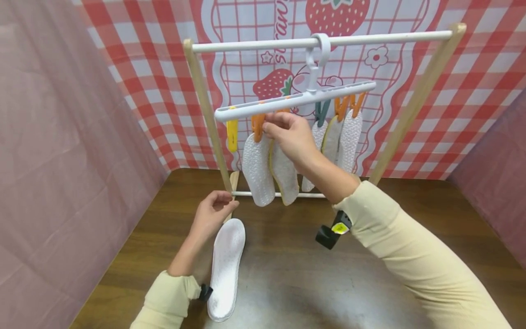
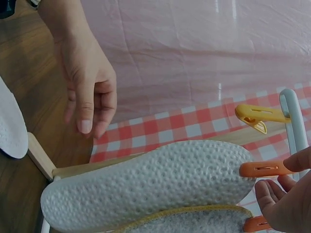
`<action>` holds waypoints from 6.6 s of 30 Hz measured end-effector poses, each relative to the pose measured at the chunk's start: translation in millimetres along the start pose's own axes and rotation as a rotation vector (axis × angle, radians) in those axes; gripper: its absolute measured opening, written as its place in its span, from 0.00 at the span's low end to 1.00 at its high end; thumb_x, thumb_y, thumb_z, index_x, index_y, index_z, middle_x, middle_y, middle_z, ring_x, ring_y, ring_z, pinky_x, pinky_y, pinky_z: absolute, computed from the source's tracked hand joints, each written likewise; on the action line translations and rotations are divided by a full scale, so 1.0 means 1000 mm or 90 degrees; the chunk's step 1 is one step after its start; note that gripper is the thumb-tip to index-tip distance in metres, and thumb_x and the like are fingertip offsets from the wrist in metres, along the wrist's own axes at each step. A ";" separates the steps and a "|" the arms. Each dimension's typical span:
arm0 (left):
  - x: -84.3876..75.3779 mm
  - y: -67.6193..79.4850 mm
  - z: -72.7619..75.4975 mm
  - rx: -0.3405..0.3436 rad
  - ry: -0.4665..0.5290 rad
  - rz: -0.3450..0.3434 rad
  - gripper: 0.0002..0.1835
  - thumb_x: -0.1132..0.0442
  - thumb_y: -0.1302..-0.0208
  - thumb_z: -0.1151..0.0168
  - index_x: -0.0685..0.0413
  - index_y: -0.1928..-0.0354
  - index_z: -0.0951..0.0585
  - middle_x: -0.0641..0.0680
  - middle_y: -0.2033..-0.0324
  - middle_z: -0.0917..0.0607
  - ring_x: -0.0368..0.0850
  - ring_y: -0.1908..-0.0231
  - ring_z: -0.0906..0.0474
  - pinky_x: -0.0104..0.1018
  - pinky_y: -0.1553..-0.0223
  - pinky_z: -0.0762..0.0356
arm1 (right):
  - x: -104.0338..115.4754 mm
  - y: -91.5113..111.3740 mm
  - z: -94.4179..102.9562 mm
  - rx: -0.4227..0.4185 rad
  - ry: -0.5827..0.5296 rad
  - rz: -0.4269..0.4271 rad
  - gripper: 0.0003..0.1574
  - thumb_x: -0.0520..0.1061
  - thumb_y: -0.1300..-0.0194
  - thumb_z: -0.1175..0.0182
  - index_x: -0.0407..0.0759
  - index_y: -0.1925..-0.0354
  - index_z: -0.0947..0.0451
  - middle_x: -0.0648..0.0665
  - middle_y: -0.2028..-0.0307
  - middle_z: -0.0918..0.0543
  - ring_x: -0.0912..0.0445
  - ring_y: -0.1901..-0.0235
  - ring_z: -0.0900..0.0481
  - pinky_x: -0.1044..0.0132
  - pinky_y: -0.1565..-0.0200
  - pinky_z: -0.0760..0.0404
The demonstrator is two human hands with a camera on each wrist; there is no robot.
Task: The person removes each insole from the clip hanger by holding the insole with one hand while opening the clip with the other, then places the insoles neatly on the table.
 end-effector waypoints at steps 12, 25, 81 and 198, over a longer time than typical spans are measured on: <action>-0.018 -0.007 -0.013 0.027 0.037 -0.022 0.19 0.58 0.45 0.32 0.57 0.53 0.22 0.58 0.57 0.18 0.47 0.60 0.20 0.30 0.59 0.21 | 0.003 0.000 0.003 -0.006 -0.009 0.021 0.20 0.36 0.35 0.46 0.30 0.45 0.28 0.35 0.49 0.22 0.55 0.57 0.22 0.64 0.47 0.21; -0.045 -0.014 -0.025 0.022 0.068 -0.084 0.15 0.62 0.44 0.33 0.60 0.56 0.22 0.59 0.60 0.18 0.43 0.60 0.22 0.38 0.53 0.20 | 0.003 0.002 0.004 -0.003 -0.005 0.018 0.20 0.36 0.35 0.46 0.30 0.45 0.28 0.34 0.49 0.22 0.55 0.57 0.22 0.64 0.48 0.21; -0.071 0.003 -0.031 0.009 0.143 -0.193 0.07 0.70 0.43 0.35 0.69 0.65 0.19 0.53 0.77 0.21 0.31 0.76 0.27 0.22 0.73 0.26 | 0.005 0.006 0.002 0.052 0.022 0.049 0.14 0.44 0.34 0.44 0.33 0.57 0.22 0.45 0.66 0.16 0.56 0.54 0.23 0.63 0.45 0.25; -0.015 0.031 -0.034 0.172 0.111 -0.102 0.09 0.68 0.39 0.40 0.72 0.66 0.22 0.61 0.73 0.18 0.34 0.78 0.24 0.34 0.72 0.18 | -0.006 0.004 0.011 0.038 -0.028 -0.026 0.26 0.38 0.41 0.37 0.34 0.44 0.27 0.39 0.45 0.22 0.57 0.57 0.19 0.63 0.42 0.25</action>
Point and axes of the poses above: each hand's wrist, its own y-axis away from the middle knuckle, its own z-axis out of the back of the hand, x = y × z, the point moved 9 cm from there along -y, towards the middle knuckle
